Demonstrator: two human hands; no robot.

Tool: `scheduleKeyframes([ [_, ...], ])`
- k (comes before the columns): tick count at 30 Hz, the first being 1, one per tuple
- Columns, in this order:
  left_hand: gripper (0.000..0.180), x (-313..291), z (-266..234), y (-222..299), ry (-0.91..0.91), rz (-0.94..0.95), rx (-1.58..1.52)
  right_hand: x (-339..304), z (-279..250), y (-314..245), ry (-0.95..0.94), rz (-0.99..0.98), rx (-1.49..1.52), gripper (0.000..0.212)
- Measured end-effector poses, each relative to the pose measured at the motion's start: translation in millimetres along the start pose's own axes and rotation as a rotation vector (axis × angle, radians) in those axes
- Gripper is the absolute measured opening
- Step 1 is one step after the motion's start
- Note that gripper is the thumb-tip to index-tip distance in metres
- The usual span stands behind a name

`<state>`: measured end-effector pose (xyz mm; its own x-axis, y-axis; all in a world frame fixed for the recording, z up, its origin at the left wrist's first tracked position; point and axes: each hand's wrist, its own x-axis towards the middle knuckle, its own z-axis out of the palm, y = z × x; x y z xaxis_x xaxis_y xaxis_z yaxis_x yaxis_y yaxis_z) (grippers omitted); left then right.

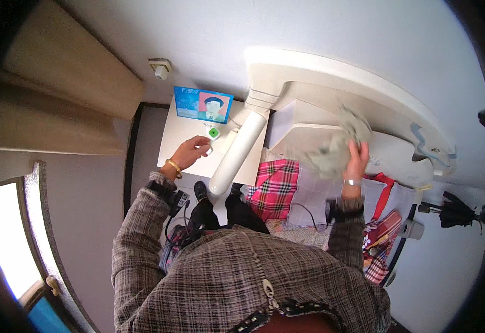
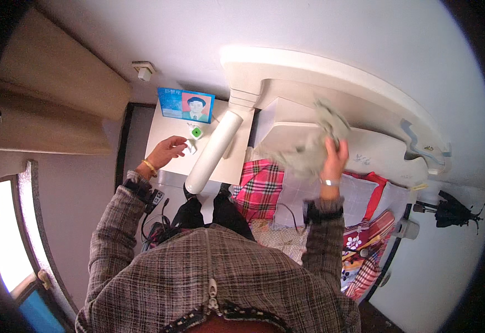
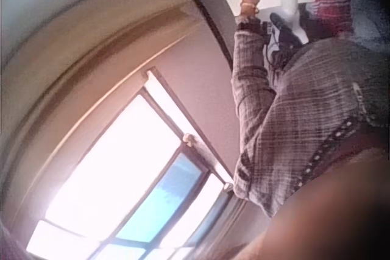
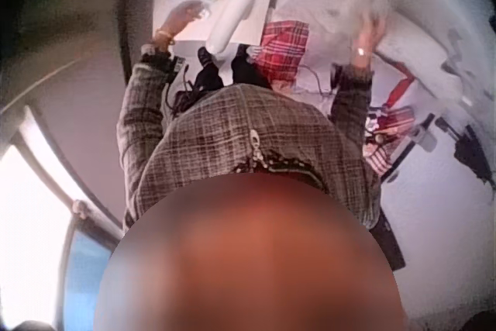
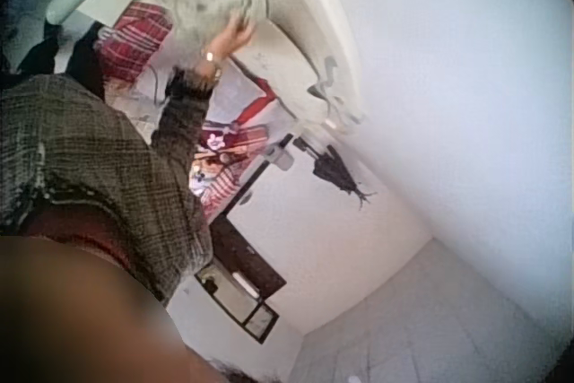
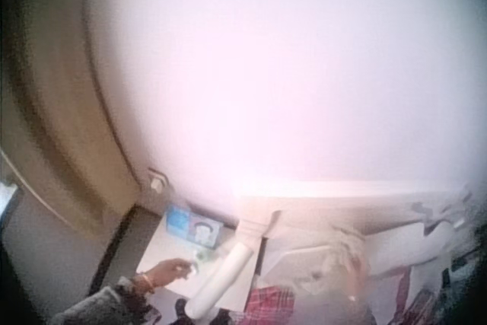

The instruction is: The person wipes the headboard and side table of a bed with a cloth. They open a drawer, wipe its interior, then close it and continue wiping the headboard and side table surfaces.

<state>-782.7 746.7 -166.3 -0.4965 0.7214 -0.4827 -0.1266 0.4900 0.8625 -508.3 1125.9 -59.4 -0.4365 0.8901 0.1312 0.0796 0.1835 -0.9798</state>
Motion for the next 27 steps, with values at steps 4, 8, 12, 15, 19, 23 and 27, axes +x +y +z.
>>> scheduleKeyframes([
  [4,0.047,35,11,-22,-0.110,-0.032,0.198,-76,-71,47,0.094,0.368,0.167,0.032],
  [8,0.064,68,23,-48,-0.127,0.109,0.514,-143,-87,95,0.021,0.729,0.327,0.036],
  [12,0.082,100,41,-63,-0.215,0.250,0.535,-175,-72,132,-0.007,0.923,0.396,0.037],
  [15,0.079,124,64,-69,-0.201,0.409,0.507,-183,-49,154,-0.046,0.936,0.337,0.038],
  [19,0.068,152,98,-78,-0.049,0.547,0.331,-193,-22,175,-0.065,1.049,0.295,0.040],
  [23,0.053,162,119,-83,0.250,0.653,0.197,-199,0,192,-0.100,1.057,0.214,0.041],
  [27,0.069,169,136,-84,0.288,0.508,0.003,-203,9,203,-0.142,1.073,0.201,0.039],
])
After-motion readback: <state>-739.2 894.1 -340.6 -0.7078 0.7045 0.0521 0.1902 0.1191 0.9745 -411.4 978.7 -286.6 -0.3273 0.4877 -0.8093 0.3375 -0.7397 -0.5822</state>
